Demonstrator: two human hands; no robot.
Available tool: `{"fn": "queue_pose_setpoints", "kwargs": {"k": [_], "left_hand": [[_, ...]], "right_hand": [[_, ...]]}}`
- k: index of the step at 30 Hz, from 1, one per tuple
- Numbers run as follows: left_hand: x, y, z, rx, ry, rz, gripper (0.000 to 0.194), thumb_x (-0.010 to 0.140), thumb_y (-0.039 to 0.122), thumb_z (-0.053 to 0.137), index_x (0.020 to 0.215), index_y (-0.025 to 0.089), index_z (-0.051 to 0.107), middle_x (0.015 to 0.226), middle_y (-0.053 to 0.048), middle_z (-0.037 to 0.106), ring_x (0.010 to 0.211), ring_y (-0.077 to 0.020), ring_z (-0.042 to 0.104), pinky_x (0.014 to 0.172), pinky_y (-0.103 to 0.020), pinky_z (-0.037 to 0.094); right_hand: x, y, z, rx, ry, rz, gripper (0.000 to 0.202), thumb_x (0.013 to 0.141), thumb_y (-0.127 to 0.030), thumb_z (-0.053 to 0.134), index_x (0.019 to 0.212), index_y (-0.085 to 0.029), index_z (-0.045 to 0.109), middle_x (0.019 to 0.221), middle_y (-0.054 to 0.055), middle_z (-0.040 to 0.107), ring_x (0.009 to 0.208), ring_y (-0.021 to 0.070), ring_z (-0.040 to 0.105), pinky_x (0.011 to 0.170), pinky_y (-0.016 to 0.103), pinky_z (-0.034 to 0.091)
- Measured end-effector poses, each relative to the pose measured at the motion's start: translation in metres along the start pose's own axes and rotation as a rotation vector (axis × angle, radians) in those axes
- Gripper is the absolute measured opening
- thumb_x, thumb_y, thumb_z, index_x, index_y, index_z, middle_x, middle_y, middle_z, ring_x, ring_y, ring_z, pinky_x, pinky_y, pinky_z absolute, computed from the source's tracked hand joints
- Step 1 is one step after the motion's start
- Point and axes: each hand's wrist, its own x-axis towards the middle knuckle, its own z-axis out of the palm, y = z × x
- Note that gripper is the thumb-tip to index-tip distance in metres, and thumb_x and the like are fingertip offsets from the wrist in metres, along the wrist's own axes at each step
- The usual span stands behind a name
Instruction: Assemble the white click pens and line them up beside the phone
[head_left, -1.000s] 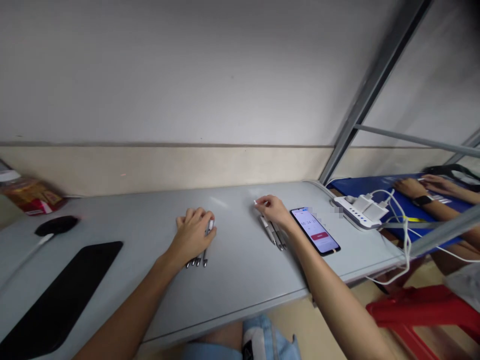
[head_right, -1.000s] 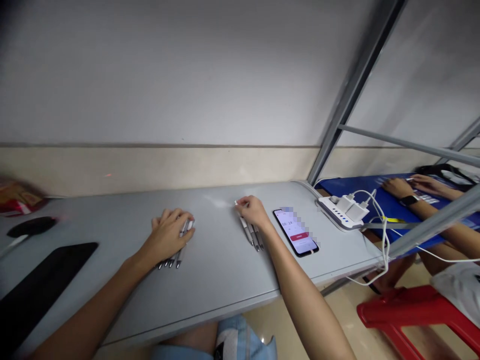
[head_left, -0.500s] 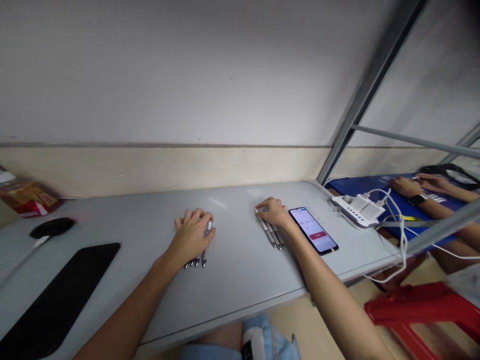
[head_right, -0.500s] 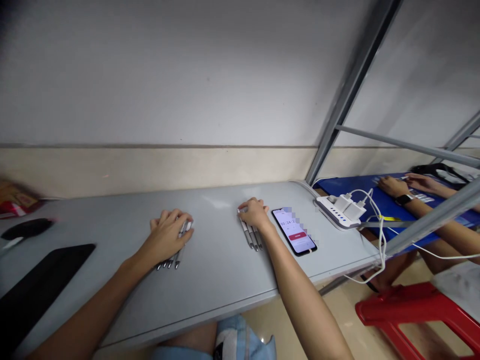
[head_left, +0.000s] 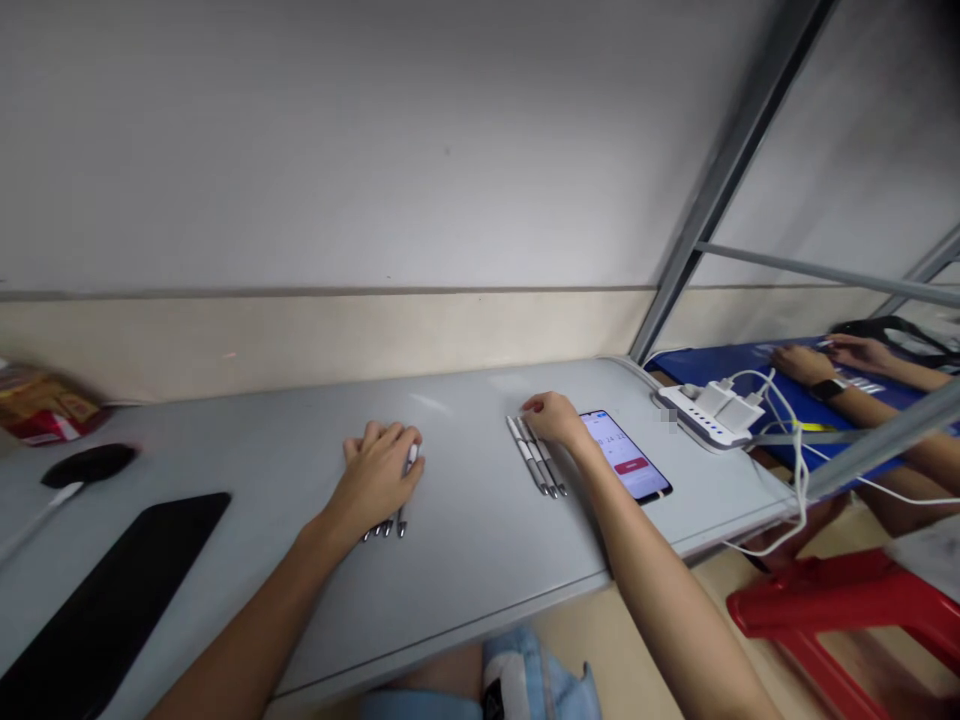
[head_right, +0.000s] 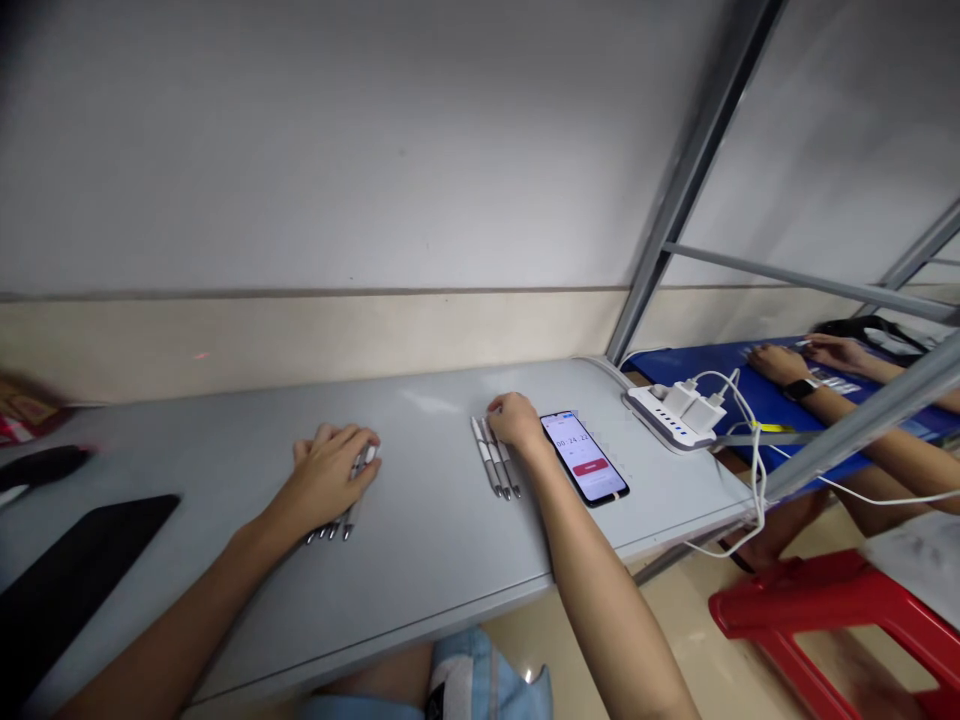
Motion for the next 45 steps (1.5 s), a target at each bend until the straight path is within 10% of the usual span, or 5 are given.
{"fn": "queue_pose_setpoints", "kwargs": {"k": [21,27,33,41,45], "left_hand": [[0.000,0.001,0.006,-0.037,-0.058,0.022,0.019,0.083,0.027,0.049,0.099,0.024,0.058,0.077,-0.003,0.064,0.088,-0.0244,0.053,0.074,-0.037,0.029],[0.000,0.014,-0.004,-0.191,-0.032,0.008,0.017,0.084,0.025,0.049,0.096,0.022,0.060,0.082,-0.002,0.065,0.089,-0.0224,0.057,0.080,-0.038,0.035],[0.002,0.019,-0.009,-0.567,-0.020,0.055,0.022,0.087,0.037,0.051,0.099,0.023,0.064,0.093,-0.003,0.066,0.090,-0.0187,0.060,0.085,-0.035,0.046],[0.004,0.012,-0.005,-0.306,0.052,0.115,0.029,0.095,0.037,0.040,0.102,0.020,0.062,0.095,-0.006,0.065,0.090,-0.0203,0.058,0.083,-0.035,0.043],[0.006,0.007,-0.003,-0.146,0.088,0.159,0.032,0.099,0.030,0.030,0.099,0.018,0.059,0.091,-0.006,0.064,0.086,-0.0207,0.054,0.077,-0.034,0.039]], "right_hand": [[-0.003,-0.003,-0.001,0.023,0.033,0.049,0.022,0.075,-0.018,0.062,0.093,-0.017,0.074,0.084,0.010,0.071,0.077,0.0193,0.062,0.070,0.028,0.043],[-0.020,-0.027,0.009,0.200,0.128,-0.442,0.026,0.084,-0.024,0.060,0.107,-0.021,0.069,0.099,0.008,0.064,0.093,0.0198,0.057,0.087,0.033,0.041],[-0.041,-0.051,0.019,0.364,-0.204,-0.800,0.034,0.085,-0.034,0.065,0.118,-0.028,0.064,0.112,0.005,0.064,0.098,0.0179,0.058,0.084,0.030,0.044],[-0.036,-0.046,0.019,0.460,-0.122,-0.461,0.032,0.087,-0.046,0.058,0.080,-0.017,0.068,0.067,-0.001,0.059,0.062,0.0108,0.047,0.059,0.023,0.033],[-0.034,-0.044,0.017,0.687,-0.406,-0.307,0.044,0.087,-0.055,0.052,0.071,-0.015,0.064,0.055,-0.004,0.043,0.050,0.0082,0.035,0.050,0.023,0.025]]}}
